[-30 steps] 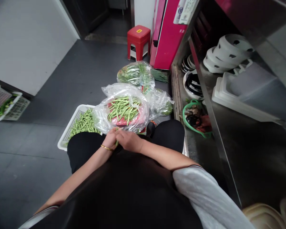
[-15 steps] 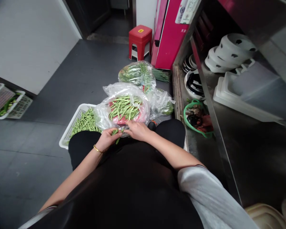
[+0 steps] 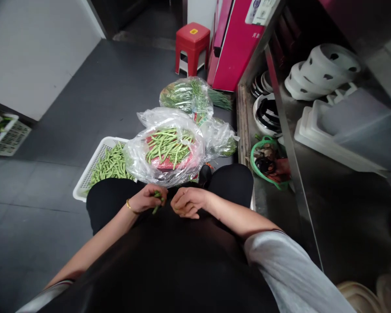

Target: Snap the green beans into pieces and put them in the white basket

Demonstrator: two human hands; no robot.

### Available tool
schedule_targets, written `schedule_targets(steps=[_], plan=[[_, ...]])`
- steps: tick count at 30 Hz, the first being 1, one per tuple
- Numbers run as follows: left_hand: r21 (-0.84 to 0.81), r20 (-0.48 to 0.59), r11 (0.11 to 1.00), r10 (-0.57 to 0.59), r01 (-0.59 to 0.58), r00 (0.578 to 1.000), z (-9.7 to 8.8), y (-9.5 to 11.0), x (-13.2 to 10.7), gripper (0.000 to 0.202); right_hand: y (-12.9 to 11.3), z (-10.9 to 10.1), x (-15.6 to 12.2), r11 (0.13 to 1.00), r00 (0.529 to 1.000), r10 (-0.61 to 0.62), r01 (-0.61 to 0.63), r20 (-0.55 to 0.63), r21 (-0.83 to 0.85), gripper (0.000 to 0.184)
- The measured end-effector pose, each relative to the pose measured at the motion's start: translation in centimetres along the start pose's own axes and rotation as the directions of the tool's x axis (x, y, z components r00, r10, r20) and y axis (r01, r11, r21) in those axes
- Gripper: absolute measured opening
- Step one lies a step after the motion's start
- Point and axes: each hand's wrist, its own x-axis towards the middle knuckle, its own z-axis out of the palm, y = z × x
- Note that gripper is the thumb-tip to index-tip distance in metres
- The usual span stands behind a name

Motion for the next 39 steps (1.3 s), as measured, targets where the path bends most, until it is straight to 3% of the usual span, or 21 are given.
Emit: schedule_targets(steps=[1,2,3,5,7,9,12,16,18,20,22,23,26,28,31,32,33,34,36,38,39], plan=[[-0.165,-0.073,0.985,0.048,-0.059,0.996,-0.5,-0.3,0.1,0.025,-0.6,-0.9,-0.3,0.980,0.991,0.122,-0.128,-0.047,-0.152,0.054],[-0.316,-0.166,0.939,0.090,-0.139,0.982,-0.9,-0.6,0.2,0.027,-1.4,-2.0,-0.4,0.903,0.958,0.218,-0.270,-0.184,-0.334,0.055],[-0.429,-0.251,0.878,0.111,-0.213,0.962,-1.3,-0.8,0.4,0.029,-2.2,-3.1,-0.3,0.764,0.894,0.243,-0.415,-0.376,-0.495,0.056],[-0.535,-0.335,0.803,0.083,-0.262,0.939,-2.0,-1.0,0.7,0.029,-3.4,-5.2,1.0,0.433,0.709,0.072,-0.656,-0.702,-0.618,0.055],[-0.543,-0.368,0.810,0.009,-0.222,0.930,-2.4,-1.1,0.9,0.026,-3.8,-6.7,3.5,0.249,0.561,-0.100,-0.786,-0.822,-0.566,0.057],[-0.522,-0.389,0.838,-0.068,-0.160,0.919,-2.6,-1.0,1.1,0.023,-3.5,-7.7,6.4,0.195,0.510,-0.074,-0.835,-0.857,-0.514,0.054],[-0.519,-0.429,0.849,-0.154,-0.103,0.890,-3.0,-1.0,1.1,0.027,-2.9,-8.4,9.2,0.190,0.486,-0.001,-0.858,-0.874,-0.478,0.042],[-0.472,-0.515,0.880,-0.226,-0.054,0.827,-3.2,-1.3,1.6,0.025,-2.9,-7.2,8.1,0.210,0.455,-0.046,-0.866,-0.889,-0.454,0.038],[-0.407,-0.576,0.913,-0.250,-0.008,0.779,-2.9,-1.5,2.3,0.031,-2.9,-5.2,6.5,0.218,0.485,-0.104,-0.840,-0.868,-0.496,0.039],[-0.373,-0.599,0.927,-0.269,0.034,0.754,-2.4,-1.8,3.1,0.035,-2.5,-2.4,5.0,0.216,0.569,-0.169,-0.775,-0.804,-0.594,0.038],[-0.369,-0.585,0.929,-0.265,0.039,0.767,-1.8,-1.9,3.7,0.036,-1.7,0.0,4.0,0.206,0.650,-0.219,-0.698,-0.727,-0.686,0.036],[-0.370,-0.576,0.929,-0.246,0.020,0.779,-1.5,-2.0,3.8,0.035,-1.2,0.8,3.6,0.207,0.669,-0.243,-0.672,-0.702,-0.711,0.035],[-0.378,-0.584,0.921,-0.160,-0.092,0.796,-0.4,-1.8,3.6,0.032,0.1,1.4,2.7,0.266,0.644,-0.324,-0.641,-0.693,-0.720,0.032],[-0.409,-0.608,0.898,-0.134,-0.164,0.782,0.4,-1.5,3.1,0.029,0.4,1.0,2.2,0.367,0.603,-0.422,-0.569,-0.677,-0.736,0.030],[-0.461,-0.612,0.850,-0.096,-0.255,0.785,1.7,-0.9,2.4,0.024,-0.1,1.5,1.7,0.570,0.527,-0.595,-0.255,-0.607,-0.781,0.034],[-0.471,-0.597,0.837,-0.070,-0.279,0.799,2.1,-0.8,2.2,0.023,-0.4,2.1,1.5,0.630,0.515,-0.623,-0.116,-0.588,-0.768,0.037],[-0.476,-0.577,0.830,-0.043,-0.292,0.816,2.4,-0.7,2.0,0.022,-0.8,2.9,1.4,0.671,0.534,-0.634,0.019,-0.559,-0.742,0.039],[-0.478,-0.555,0.828,-0.025,-0.294,0.831,2.6,-0.6,1.9,0.022,-1.2,3.8,1.3,0.691,0.583,-0.635,0.134,-0.507,-0.711,0.040],[-0.474,-0.517,0.840,-0.023,-0.264,0.856,2.9,-0.7,1.5,0.023,-2.0,5.4,1.0,0.689,0.739,-0.597,0.274,-0.312,-0.671,0.039],[-0.456,-0.482,0.862,-0.028,-0.224,0.876,2.8,-0.9,1.0,0.024,-2.5,5.8,0.6,0.691,0.887,-0.451,0.276,-0.100,-0.668,0.034],[-0.439,-0.463,0.874,-0.021,-0.209,0.886,2.7,-1.0,0.7,0.024,-2.7,5.4,0.3,0.705,0.938,-0.342,0.214,-0.059,-0.676,0.030]])
